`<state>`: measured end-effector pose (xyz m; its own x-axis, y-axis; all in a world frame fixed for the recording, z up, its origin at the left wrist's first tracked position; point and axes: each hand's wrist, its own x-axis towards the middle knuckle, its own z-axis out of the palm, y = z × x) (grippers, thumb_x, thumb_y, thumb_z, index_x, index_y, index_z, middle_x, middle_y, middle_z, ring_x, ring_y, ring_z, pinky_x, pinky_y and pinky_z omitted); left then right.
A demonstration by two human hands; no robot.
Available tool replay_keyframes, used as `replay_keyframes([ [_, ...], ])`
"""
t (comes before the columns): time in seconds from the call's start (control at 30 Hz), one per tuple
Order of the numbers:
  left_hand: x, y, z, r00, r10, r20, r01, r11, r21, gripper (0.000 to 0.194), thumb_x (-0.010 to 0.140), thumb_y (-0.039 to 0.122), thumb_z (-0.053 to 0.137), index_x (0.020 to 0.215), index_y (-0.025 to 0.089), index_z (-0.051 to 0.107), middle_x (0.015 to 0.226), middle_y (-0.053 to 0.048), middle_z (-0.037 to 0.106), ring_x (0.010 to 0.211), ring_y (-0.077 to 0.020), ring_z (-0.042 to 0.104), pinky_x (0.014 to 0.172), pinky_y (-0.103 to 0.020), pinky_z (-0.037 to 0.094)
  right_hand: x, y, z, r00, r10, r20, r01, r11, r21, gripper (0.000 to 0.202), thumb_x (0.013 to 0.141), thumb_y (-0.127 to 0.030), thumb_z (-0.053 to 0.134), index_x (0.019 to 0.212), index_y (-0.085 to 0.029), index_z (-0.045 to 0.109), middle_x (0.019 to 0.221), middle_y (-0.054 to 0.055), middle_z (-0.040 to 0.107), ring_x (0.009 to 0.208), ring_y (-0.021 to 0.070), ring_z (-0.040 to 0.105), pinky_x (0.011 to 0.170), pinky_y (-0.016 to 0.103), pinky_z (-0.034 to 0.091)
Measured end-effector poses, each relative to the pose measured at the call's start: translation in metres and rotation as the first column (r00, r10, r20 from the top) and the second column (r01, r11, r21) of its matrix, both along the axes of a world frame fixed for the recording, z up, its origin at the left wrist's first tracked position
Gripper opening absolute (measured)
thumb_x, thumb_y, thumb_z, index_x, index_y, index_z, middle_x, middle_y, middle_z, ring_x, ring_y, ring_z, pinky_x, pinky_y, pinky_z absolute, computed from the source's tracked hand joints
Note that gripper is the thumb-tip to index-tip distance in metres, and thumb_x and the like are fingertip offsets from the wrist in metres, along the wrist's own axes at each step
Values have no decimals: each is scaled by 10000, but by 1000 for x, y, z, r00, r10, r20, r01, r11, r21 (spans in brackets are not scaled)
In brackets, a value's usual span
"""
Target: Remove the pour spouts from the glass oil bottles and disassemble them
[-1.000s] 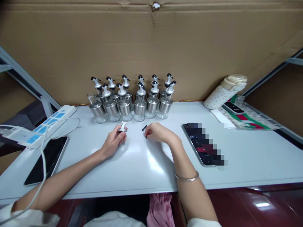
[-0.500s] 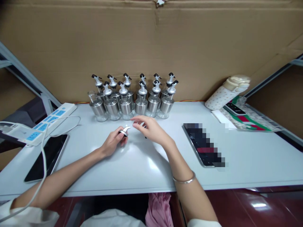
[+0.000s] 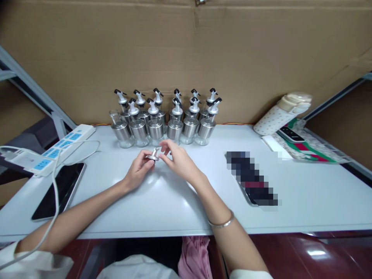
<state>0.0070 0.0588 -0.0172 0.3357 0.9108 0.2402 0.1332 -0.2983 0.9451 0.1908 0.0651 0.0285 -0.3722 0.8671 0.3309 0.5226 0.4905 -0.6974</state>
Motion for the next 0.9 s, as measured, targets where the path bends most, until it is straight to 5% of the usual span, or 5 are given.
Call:
replay_keyframes([
  [0.17,3,5,-7,986,116,123,-109,992,-65,483,780,656,525,865,219,335,923,-16,545,617,-99,545,585,-235,442,-8,-5,-1,990,19,142,-27,998,55,198,829,-359,586,884,-171,555,773,31,594,678,145,546,648,260,408],
  [0.3,1,4,-4,994,100,48,-103,992,79,540,818,720,361,911,194,436,910,-43,563,736,-139,558,676,-260,457,-14,-7,-2,971,32,238,-44,998,48,227,830,-362,577,952,-171,569,800,45,632,707,164,569,682,280,396],
  [0.57,-4,6,-2,985,135,111,-146,984,99,301,904,473,461,1053,212,441,1109,-53,537,686,-90,562,682,-249,451,-5,-7,9,999,49,13,-47,985,-163,146,824,-287,452,761,-178,527,690,12,581,642,140,523,619,258,377],
  [0.77,-3,4,-5,995,91,49,-94,994,58,312,857,439,550,1047,202,476,767,17,548,648,-114,540,623,-235,429,-5,-5,6,974,113,-194,-176,920,-349,272,886,-285,305,741,-175,508,727,31,573,738,165,549,786,328,417],
  [0.9,-3,6,-6,993,115,19,-116,988,106,251,848,377,582,1010,206,493,781,21,550,639,-106,538,622,-233,434,-5,-2,1,961,137,-240,-227,888,-401,369,910,-357,273,695,-171,508,693,40,561,712,169,547,793,339,426],
])
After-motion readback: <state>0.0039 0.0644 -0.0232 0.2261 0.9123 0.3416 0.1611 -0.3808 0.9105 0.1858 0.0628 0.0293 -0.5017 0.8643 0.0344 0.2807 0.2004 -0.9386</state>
